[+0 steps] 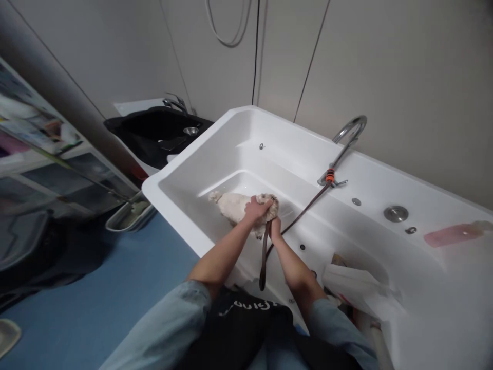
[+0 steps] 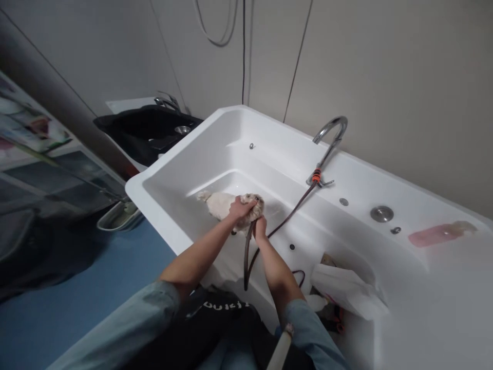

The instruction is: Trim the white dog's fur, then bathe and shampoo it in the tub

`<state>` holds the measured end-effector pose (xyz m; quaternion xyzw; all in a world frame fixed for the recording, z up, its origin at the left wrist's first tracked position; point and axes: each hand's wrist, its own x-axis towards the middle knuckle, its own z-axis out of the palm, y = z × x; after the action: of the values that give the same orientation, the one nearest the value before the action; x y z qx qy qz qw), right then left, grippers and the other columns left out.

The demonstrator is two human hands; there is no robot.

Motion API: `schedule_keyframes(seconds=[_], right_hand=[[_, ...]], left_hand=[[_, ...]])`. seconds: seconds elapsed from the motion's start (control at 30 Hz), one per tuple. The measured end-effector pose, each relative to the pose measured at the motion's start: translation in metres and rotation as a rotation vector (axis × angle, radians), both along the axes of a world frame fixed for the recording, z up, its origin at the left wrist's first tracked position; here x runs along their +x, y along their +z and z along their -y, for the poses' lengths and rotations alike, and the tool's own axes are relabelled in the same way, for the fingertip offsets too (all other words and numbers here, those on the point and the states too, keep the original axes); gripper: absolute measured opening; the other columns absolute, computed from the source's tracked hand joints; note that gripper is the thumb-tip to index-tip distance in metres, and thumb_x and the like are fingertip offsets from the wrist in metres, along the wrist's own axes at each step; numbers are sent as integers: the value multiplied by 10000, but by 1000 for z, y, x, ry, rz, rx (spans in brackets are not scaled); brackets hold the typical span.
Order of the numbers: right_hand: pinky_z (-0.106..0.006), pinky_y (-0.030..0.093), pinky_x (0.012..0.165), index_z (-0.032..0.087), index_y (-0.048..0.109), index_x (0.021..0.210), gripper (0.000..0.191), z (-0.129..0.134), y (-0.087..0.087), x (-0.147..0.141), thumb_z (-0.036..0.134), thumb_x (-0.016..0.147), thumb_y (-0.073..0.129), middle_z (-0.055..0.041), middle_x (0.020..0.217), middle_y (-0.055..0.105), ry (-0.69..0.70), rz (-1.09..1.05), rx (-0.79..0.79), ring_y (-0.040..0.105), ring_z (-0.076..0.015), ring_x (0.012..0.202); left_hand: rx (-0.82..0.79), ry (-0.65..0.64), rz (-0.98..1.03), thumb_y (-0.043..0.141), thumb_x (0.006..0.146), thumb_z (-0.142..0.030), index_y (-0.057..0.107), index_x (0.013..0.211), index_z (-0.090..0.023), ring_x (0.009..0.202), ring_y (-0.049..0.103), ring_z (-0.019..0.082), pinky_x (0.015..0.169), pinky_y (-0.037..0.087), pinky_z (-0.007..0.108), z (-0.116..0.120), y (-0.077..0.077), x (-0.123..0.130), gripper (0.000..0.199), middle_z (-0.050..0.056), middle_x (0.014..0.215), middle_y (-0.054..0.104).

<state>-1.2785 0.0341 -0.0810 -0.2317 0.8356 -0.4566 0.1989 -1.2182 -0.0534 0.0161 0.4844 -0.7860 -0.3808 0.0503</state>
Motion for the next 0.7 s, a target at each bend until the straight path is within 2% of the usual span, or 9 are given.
schedule_keyframes(seconds=[0.07, 0.13, 0.2, 0.23, 0.33, 0.4, 0.5, 0.63, 0.7], right_hand=[[-338, 535, 885, 137, 697, 904, 328, -3, -2, 1, 327, 813, 446, -153, 984, 763, -39, 16, -36, 669, -249, 947], [-342, 545, 838, 151, 682, 827, 266, -5, 1, -1, 331, 789, 489, -131, 878, 757, -55, 34, -63, 670, -254, 877], [-334, 551, 792, 162, 668, 841, 264, -4, 7, -1, 353, 817, 487, -115, 847, 748, -83, 45, -118, 670, -251, 856], [-328, 552, 786, 161, 661, 885, 293, -3, 12, 0, 365, 853, 453, -118, 876, 748, -108, 45, -160, 670, -246, 869], [-308, 544, 841, 146, 608, 1062, 424, 5, 25, 7, 362, 961, 257, -148, 1071, 735, -200, 26, -307, 660, -221, 974], [-301, 535, 862, 134, 588, 1077, 450, 12, 33, 12, 360, 979, 212, -163, 1095, 725, -241, 18, -368, 646, -221, 1000], [-318, 532, 844, 118, 603, 999, 416, 22, 43, 15, 349, 970, 259, -176, 977, 735, -264, 27, -380, 638, -246, 961], [-329, 504, 917, 152, 598, 1063, 372, 24, 52, 14, 358, 969, 303, -146, 1102, 721, -262, -22, -384, 626, -246, 1028], [-324, 501, 903, 168, 598, 1008, 332, 21, 53, 13, 380, 951, 349, -127, 1056, 718, -242, -39, -346, 627, -249, 998]], left_hand=[[-63, -94, 25, 659, 764, -750, 493, 1468, -166, 1325, 544, 418, 1085, 411, 473, 3, 10, 6, 930, 244, 1414, 586], [-206, -315, -30, 728, 765, -631, 563, 1419, -215, 1343, 533, 385, 1133, 367, 455, 6, 17, 9, 792, 188, 1408, 610], [-270, -499, -54, 722, 799, -541, 643, 1330, -232, 1304, 574, 346, 1126, 383, 405, 8, 22, 7, 619, 140, 1340, 669], [-260, -536, -40, 695, 821, -542, 678, 1276, -224, 1264, 605, 336, 1094, 414, 383, 9, 23, 3, 556, 134, 1293, 697], [-209, -486, 11, 561, 890, -640, 717, 1171, -173, 1183, 656, 344, 991, 483, 362, 10, 24, -9, 567, 168, 1219, 729], [-193, -454, 9, 463, 932, -668, 713, 1160, -151, 1195, 654, 353, 974, 491, 365, 12, 21, -17, 618, 191, 1237, 720], [-145, -463, 6, 415, 951, -664, 704, 1174, -146, 1206, 652, 349, 980, 493, 365, 21, 15, -22, 633, 187, 1256, 717], [-38, -553, -90, 404, 970, -608, 735, 1120, -162, 1133, 690, 301, 972, 505, 322, 38, 8, -20, 577, 130, 1180, 759], [-8, -586, -150, 439, 961, -581, 756, 1077, -172, 1104, 698, 284, 965, 508, 303, 45, 4, -18, 530, 100, 1130, 776]])
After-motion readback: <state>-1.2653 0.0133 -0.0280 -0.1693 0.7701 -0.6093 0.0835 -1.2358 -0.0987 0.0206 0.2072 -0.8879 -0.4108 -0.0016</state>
